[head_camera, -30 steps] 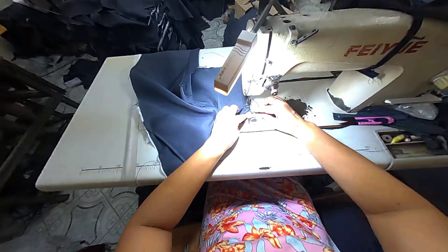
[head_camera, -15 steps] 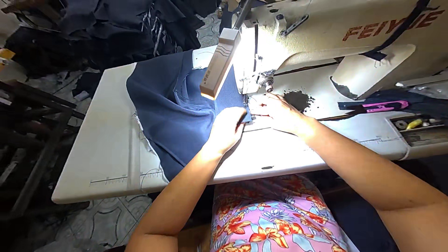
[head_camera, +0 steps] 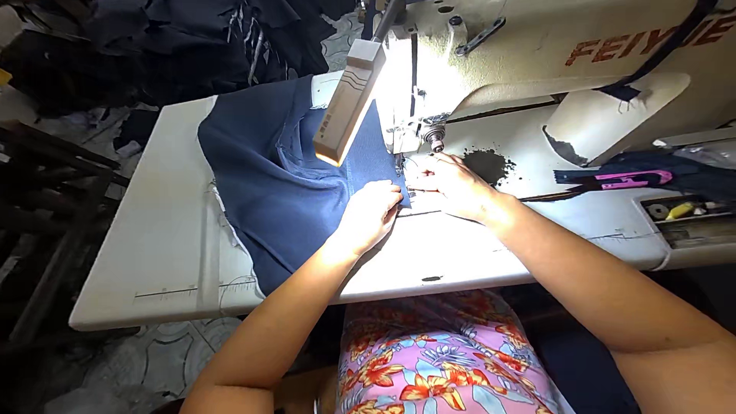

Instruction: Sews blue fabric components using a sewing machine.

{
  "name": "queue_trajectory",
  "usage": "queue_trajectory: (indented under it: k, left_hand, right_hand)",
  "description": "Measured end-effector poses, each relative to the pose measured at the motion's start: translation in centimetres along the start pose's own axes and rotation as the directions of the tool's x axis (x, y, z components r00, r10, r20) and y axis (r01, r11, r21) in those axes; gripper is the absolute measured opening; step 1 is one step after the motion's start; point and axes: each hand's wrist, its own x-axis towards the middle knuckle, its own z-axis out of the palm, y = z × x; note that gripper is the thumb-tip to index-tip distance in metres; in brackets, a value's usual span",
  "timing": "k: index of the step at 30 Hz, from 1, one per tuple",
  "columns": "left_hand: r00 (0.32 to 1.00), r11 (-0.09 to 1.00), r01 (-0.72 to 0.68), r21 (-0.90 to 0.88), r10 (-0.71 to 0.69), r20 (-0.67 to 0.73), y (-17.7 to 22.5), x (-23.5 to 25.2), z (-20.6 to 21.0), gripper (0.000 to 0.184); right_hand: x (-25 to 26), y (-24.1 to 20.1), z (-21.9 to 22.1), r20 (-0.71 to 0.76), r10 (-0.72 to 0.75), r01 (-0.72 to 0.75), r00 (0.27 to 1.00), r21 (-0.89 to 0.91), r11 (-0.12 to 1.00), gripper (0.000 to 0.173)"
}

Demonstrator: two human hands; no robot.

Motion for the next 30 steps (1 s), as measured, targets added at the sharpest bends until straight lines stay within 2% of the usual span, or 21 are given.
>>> queue_trajectory:
  k: [5, 8, 11, 19, 30]
  left_hand:
    - [0.996, 0.998, -0.057, -0.006, 0.057, 0.067, -0.7, 0.2, -0.5, 0.022]
    - [0.978, 0.998, -0.037, -0.050, 0.047, 0.202, -1.3, 0.2, -1.4, 0.037]
    - [0.962, 0.992, -0.028, -0.120, 0.059, 0.265, -2.4, -0.4, -1.9, 0.041]
    - [0.961, 0.983, -0.077, -0.164, 0.116, 0.249, -3.6, -1.0, -1.5, 0.045]
    - [0.945, 0.992, -0.032, -0.124, 0.070, 0.318, -4.9, 0.5, -1.8, 0.045]
  right_hand:
    - [-0.4, 0.6, 0.5, -0.071, 0.003, -0.001, 0.998, 0.027, 1.000, 0.031]
    - [-0.5, 0.6, 0.4, -0.060, -0.119, 0.120, 0.991, 0.012, 0.993, 0.037]
    - [-0.5, 0.9, 0.5, -0.039, -0.196, 0.196, 0.980, 0.001, 0.981, 0.037]
    - [-0.6, 0.9, 0.6, -0.040, -0.153, 0.152, 0.987, -0.009, 0.988, 0.037]
    - [-0.4, 0.2, 0.3, -0.007, -0.089, 0.088, 0.996, -0.052, 0.995, 0.033]
